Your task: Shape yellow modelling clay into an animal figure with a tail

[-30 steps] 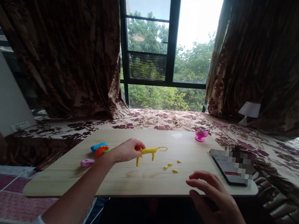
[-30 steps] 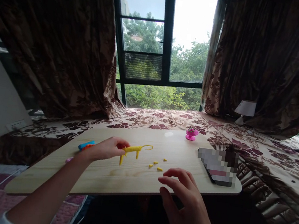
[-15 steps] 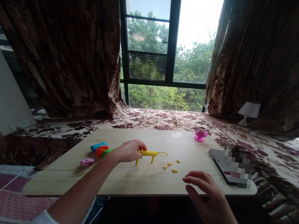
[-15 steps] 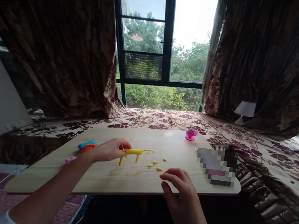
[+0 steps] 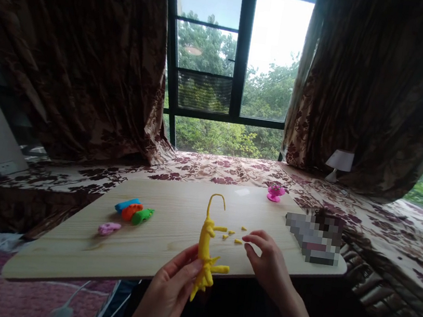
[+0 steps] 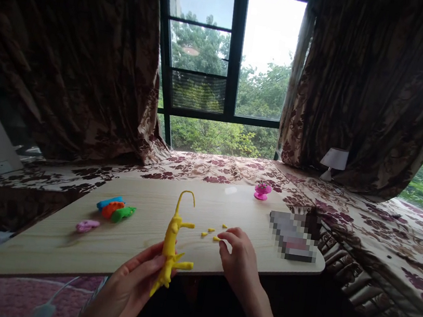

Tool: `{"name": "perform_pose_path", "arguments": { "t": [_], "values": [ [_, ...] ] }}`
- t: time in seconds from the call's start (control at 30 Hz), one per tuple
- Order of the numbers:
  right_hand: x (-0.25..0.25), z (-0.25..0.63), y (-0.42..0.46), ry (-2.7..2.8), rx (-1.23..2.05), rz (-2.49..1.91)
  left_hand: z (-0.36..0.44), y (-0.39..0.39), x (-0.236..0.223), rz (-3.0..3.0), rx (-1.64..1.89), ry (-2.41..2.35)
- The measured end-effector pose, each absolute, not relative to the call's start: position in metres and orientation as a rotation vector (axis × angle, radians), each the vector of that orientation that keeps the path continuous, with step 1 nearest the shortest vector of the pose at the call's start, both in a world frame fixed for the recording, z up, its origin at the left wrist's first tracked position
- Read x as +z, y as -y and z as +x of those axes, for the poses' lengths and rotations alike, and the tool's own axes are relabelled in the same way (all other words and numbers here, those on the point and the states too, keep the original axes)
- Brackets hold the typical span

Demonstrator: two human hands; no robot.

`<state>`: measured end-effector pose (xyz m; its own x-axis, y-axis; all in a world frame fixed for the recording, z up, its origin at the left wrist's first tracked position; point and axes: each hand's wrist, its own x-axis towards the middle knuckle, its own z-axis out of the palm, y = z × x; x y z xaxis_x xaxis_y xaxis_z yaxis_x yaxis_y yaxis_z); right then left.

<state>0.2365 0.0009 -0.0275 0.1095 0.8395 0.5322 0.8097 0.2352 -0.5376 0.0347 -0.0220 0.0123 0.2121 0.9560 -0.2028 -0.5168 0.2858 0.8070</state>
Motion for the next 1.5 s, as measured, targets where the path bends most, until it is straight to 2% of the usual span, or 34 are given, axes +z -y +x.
{"name": "perform_pose_path", "arguments": {
  "t": [0.3,0.47,0.6,0.77,1.07,1.5],
  "values": [
    [-0.037,0.223,-0.029,1.708,0.028,-1.702,0.029,0.025,0.012,0.599,1.153,-0.765],
    [-0.023,0.226,-0.011,1.674,0.092,-1.667,0.027,0.030,0.014,0.611,1.151,-0.737],
    [0.013,0.216,0.032,1.602,0.275,-1.336,0.031,0.035,0.018,0.604,1.128,-0.723],
    [0.047,0.192,0.065,1.648,0.328,-1.005,0.036,0.041,0.022,0.613,1.149,-0.757],
    [0.039,0.182,0.063,1.679,0.344,-0.989,0.036,0.043,0.024,0.710,1.124,-0.719],
    [0.040,0.182,0.065,1.735,0.140,-1.048,0.032,0.044,0.020,0.801,1.037,-0.732]
  ]
}}
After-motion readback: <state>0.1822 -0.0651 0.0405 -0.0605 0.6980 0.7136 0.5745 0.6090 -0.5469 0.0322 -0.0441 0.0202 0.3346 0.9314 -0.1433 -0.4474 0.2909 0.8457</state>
